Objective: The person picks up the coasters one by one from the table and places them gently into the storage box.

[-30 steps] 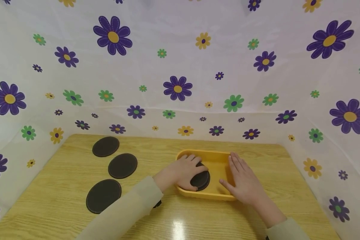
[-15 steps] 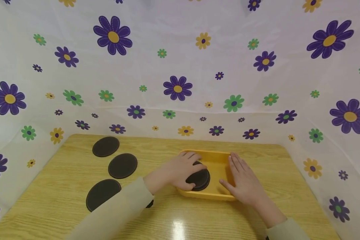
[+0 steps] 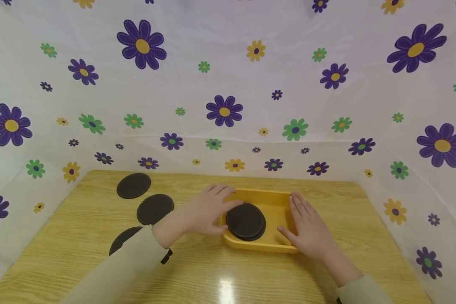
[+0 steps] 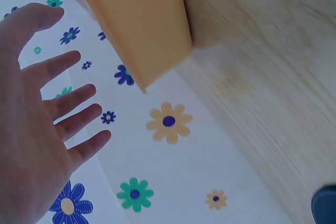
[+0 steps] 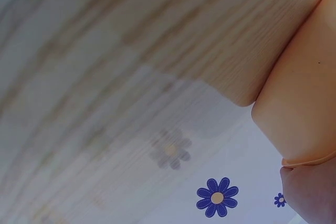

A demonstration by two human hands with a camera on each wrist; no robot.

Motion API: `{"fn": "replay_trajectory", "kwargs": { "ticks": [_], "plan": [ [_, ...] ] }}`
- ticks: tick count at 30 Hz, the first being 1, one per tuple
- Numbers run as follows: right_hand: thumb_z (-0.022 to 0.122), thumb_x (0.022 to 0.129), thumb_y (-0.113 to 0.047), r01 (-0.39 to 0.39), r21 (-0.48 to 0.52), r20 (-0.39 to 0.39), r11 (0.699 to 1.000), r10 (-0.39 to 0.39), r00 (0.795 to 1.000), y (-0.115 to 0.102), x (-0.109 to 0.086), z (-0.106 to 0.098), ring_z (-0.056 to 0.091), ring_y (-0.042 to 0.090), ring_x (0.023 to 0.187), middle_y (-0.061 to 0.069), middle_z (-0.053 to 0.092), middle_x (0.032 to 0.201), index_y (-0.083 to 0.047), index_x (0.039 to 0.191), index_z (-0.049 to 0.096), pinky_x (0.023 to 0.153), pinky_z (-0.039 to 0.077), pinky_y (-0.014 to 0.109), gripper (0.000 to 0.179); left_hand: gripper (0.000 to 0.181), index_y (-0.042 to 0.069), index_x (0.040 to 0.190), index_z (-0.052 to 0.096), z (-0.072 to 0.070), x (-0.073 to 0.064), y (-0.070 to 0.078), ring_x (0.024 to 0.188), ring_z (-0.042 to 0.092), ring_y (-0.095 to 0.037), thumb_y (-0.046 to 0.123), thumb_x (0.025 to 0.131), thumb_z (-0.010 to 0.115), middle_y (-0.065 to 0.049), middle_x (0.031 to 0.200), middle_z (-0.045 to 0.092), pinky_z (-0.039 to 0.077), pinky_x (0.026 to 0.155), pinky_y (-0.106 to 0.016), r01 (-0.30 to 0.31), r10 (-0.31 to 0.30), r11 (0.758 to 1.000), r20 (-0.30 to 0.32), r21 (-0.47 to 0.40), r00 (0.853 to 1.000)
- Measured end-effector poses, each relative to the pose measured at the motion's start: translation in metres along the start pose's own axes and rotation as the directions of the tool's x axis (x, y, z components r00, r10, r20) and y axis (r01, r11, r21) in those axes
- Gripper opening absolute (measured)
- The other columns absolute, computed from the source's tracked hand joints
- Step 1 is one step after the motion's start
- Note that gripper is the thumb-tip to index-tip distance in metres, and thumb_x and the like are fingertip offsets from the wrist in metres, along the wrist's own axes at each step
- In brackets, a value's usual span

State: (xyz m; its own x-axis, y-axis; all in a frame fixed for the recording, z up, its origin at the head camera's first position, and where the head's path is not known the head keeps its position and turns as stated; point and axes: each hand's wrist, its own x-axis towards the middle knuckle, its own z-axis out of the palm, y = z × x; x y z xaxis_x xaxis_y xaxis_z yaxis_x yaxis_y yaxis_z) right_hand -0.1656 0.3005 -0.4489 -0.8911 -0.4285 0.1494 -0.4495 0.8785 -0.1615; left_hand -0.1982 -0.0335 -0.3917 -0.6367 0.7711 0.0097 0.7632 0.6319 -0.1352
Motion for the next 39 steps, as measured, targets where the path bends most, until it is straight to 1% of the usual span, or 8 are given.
{"fn": "replay_trajectory", "kwargs": {
  "ticks": [3, 7, 11, 17, 25, 28, 32, 39],
  "plan": [
    [0.058, 0.104, -0.051, 0.003, -0.007, 0.001, 1.000, -0.003, 1.000, 0.000, 0.000, -0.001, 0.022, 0.048, 0.161, 0.031, 0.022, 0.172, 0.014, 0.161, 0.027, 0.120, -0.020, 0.011, 0.092, 0.071, 0.027, 0.157, 0.051, 0.000, -0.007, -0.011, 0.149, 0.045, -0.031, 0.053, 0.094, 0.071, -0.009, 0.160, 0.048, 0.041, 0.122, -0.051, 0.028, -0.028, 1.000, -0.007, -0.008, 1.000],
    [0.059, 0.104, -0.051, 0.001, -0.004, 0.005, 1.000, -0.001, 1.000, 0.000, 0.000, -0.002, 0.022, 0.048, 0.161, 0.031, 0.022, 0.172, 0.014, 0.161, 0.028, 0.119, -0.020, 0.010, 0.092, 0.073, 0.024, 0.157, 0.051, 0.002, -0.018, -0.026, 0.152, 0.040, -0.033, 0.050, 0.093, 0.074, -0.012, 0.162, 0.045, 0.037, 0.124, -0.054, 0.087, -0.086, 0.995, 0.029, -0.043, 0.996],
    [0.059, 0.104, -0.051, -0.004, 0.003, 0.012, 1.000, 0.004, 1.000, 0.000, 0.000, -0.002, 0.021, 0.047, 0.161, 0.031, 0.021, 0.172, 0.014, 0.161, 0.027, 0.118, -0.020, 0.010, 0.092, 0.074, 0.021, 0.158, 0.050, 0.009, -0.030, -0.042, 0.154, 0.037, -0.036, 0.049, 0.093, 0.075, -0.015, 0.163, 0.043, 0.033, 0.126, -0.058, 0.150, -0.146, 0.986, 0.063, -0.069, 0.987],
    [0.058, 0.105, -0.050, -0.006, -0.001, 0.020, 1.000, 0.006, 1.000, 0.000, 0.000, -0.002, 0.020, 0.046, 0.162, 0.032, 0.021, 0.172, 0.014, 0.161, 0.026, 0.118, -0.021, 0.010, 0.092, 0.075, 0.021, 0.157, 0.051, 0.022, -0.049, -0.066, 0.153, 0.038, -0.039, 0.047, 0.092, 0.077, -0.017, 0.162, 0.043, 0.033, 0.125, -0.060, 0.237, -0.231, 0.968, 0.076, -0.084, 0.970],
    [0.058, 0.105, -0.051, 0.016, -0.014, -0.010, 1.000, -0.016, 1.000, 0.000, 0.000, -0.001, 0.021, 0.044, 0.162, 0.032, 0.023, 0.172, 0.014, 0.160, 0.028, 0.120, -0.019, 0.012, 0.091, 0.072, 0.014, 0.150, 0.058, 0.034, -0.075, -0.090, 0.144, 0.045, -0.047, 0.042, 0.087, 0.082, -0.021, 0.154, 0.050, 0.039, 0.114, -0.069, 0.290, -0.291, 0.947, 0.013, -0.140, 0.957],
    [0.058, 0.105, -0.051, 0.018, -0.015, -0.011, 1.000, -0.018, 1.000, -0.001, 0.000, -0.001, 0.022, 0.045, 0.162, 0.031, 0.022, 0.172, 0.014, 0.161, 0.028, 0.121, -0.019, 0.013, 0.091, 0.074, 0.015, 0.150, 0.059, 0.038, -0.083, -0.097, 0.142, 0.048, -0.048, 0.043, 0.085, 0.084, -0.022, 0.152, 0.051, 0.042, 0.110, -0.071, 0.322, -0.324, 0.938, 0.008, -0.131, 0.946],
    [0.059, 0.104, -0.051, 0.008, -0.004, 0.003, 1.000, -0.008, 1.000, -0.002, 0.000, -0.003, 0.023, 0.045, 0.161, 0.030, 0.022, 0.172, 0.014, 0.161, 0.028, 0.123, -0.018, 0.014, 0.091, 0.077, 0.018, 0.152, 0.058, 0.045, -0.092, -0.107, 0.142, 0.049, -0.047, 0.047, 0.085, 0.083, -0.022, 0.155, 0.050, 0.044, 0.107, -0.071, 0.377, -0.375, 0.920, 0.043, -0.108, 0.926],
    [0.058, 0.105, -0.051, 0.010, -0.003, -0.003, 1.000, -0.010, 1.000, -0.002, 0.000, -0.003, 0.023, 0.046, 0.161, 0.031, 0.022, 0.172, 0.014, 0.161, 0.028, 0.123, -0.018, 0.014, 0.091, 0.078, 0.016, 0.151, 0.057, 0.058, -0.104, -0.119, 0.143, 0.047, -0.050, 0.044, 0.084, 0.084, -0.024, 0.157, 0.048, 0.043, 0.106, -0.076, 0.429, -0.417, 0.891, 0.105, -0.150, 0.903]
  ]
}}
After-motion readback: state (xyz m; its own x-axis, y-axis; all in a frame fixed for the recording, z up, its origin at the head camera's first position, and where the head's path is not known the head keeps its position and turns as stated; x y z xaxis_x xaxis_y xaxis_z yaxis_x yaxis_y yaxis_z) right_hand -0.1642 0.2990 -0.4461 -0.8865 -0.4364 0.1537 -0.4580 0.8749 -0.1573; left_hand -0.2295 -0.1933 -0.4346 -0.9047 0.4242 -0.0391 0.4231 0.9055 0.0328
